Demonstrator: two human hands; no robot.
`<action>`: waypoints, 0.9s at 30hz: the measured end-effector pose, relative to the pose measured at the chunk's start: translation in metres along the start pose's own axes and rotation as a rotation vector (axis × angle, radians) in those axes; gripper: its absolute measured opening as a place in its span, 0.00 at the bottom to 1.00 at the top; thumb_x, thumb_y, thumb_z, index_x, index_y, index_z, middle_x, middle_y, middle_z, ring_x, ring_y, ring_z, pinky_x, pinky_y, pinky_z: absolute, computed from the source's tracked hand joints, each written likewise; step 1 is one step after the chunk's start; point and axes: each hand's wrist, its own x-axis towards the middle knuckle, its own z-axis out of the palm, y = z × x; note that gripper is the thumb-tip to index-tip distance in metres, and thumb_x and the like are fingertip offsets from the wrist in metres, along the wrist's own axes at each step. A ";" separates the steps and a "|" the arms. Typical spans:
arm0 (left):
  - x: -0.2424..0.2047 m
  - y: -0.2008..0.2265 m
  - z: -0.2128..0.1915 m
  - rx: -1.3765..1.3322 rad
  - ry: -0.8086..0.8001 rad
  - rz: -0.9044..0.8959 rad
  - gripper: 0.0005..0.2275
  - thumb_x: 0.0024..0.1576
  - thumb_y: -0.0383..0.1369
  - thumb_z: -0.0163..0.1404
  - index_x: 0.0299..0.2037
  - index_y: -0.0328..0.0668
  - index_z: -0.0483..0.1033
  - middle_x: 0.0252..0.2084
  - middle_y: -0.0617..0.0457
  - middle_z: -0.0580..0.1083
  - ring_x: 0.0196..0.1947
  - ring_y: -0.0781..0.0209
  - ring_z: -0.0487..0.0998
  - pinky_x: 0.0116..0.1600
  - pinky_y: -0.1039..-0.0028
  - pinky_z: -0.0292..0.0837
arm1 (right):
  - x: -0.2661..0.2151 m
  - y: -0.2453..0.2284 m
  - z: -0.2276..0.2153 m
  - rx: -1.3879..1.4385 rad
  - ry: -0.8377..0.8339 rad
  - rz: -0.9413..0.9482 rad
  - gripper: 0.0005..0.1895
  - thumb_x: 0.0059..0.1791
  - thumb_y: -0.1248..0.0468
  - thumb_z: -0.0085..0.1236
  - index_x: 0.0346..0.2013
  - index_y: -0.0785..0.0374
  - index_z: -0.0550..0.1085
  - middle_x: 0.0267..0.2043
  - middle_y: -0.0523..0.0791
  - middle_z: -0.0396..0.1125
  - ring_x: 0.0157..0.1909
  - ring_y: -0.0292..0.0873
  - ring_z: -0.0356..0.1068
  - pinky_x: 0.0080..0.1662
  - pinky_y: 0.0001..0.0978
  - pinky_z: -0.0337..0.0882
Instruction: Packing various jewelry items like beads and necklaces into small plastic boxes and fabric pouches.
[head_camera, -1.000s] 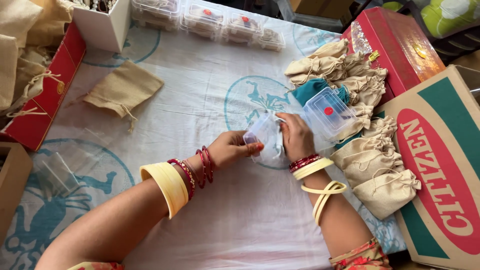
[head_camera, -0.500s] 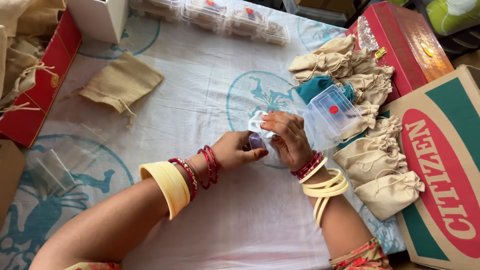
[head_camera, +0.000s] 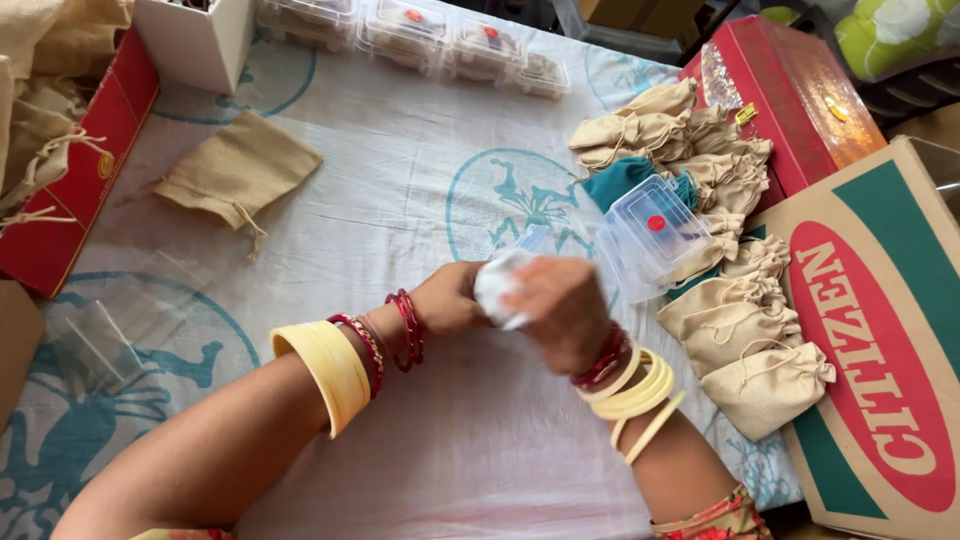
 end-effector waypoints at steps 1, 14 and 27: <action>0.001 -0.004 -0.002 0.000 -0.003 -0.004 0.20 0.51 0.37 0.62 0.51 0.36 0.77 0.41 0.50 0.82 0.41 0.65 0.81 0.48 0.72 0.78 | 0.004 -0.007 -0.002 0.002 0.000 0.005 0.08 0.51 0.55 0.55 0.37 0.54 0.76 0.41 0.48 0.71 0.48 0.51 0.71 0.49 0.47 0.69; 0.002 0.007 -0.002 -0.029 -0.024 -0.088 0.18 0.53 0.35 0.62 0.50 0.33 0.78 0.41 0.51 0.82 0.41 0.67 0.82 0.49 0.75 0.78 | -0.017 0.042 0.026 0.345 0.135 0.516 0.16 0.59 0.63 0.44 0.60 0.64 0.69 0.58 0.54 0.70 0.59 0.57 0.71 0.56 0.44 0.71; 0.008 -0.018 -0.006 -0.140 -0.013 0.034 0.17 0.50 0.29 0.61 0.49 0.33 0.78 0.44 0.54 0.81 0.44 0.68 0.82 0.50 0.75 0.79 | 0.016 -0.024 0.000 0.160 0.216 0.139 0.18 0.58 0.59 0.43 0.62 0.56 0.70 0.66 0.48 0.67 0.69 0.53 0.64 0.69 0.48 0.61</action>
